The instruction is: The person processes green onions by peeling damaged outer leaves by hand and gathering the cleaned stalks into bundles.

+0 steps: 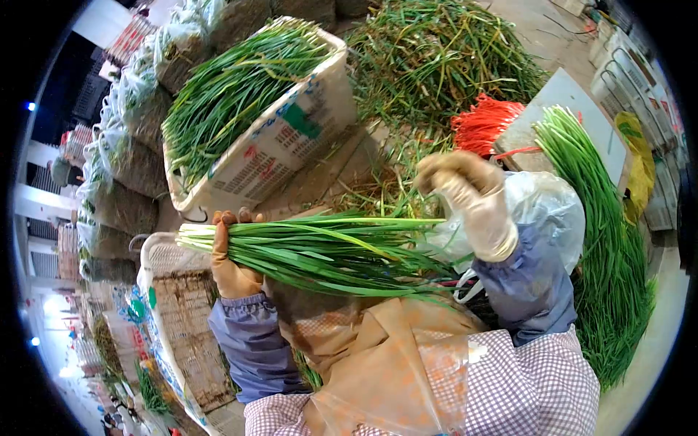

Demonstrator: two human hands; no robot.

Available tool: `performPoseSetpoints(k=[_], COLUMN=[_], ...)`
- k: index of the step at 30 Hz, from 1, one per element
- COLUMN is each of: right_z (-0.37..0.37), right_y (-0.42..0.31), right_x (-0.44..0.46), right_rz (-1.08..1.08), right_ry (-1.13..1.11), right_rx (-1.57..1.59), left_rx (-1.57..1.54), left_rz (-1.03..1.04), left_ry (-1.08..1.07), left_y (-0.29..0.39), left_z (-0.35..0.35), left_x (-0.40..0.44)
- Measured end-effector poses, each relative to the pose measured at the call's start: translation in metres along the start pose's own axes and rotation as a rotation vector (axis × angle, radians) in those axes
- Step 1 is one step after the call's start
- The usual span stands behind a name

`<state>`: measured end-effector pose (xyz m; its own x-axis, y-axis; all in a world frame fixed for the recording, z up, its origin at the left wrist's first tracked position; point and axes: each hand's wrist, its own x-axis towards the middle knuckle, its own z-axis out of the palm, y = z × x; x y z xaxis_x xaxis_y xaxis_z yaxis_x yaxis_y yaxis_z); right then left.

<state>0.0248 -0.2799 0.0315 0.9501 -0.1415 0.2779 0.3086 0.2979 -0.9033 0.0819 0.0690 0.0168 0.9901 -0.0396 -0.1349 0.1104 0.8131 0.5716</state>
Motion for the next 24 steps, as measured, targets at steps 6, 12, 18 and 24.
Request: performPoseSetpoints(k=[6,12,18,24], right_z=[0.062,0.082,0.068,0.080], right_y=[0.034,0.072,0.009,-0.019], right_x=[-0.017,-0.023,0.014,0.050], right_rz=[-0.119,-0.208,0.586,0.474], right_ry=[-0.458,-0.402,-0.540,-0.447], right_rx=[-0.799,-0.719,0.160,0.398], left_rx=[0.017,-0.025,0.192,0.280], left_rz=[0.029,0.047,-0.049,-0.060], left_ry=[-0.091,0.049,-0.066,-0.153], left_y=[0.002,0.001,-0.001,-0.017], left_z=[-0.008,-0.009,0.003,0.003], left_x=[-0.022,-0.037,-0.048,-0.051])
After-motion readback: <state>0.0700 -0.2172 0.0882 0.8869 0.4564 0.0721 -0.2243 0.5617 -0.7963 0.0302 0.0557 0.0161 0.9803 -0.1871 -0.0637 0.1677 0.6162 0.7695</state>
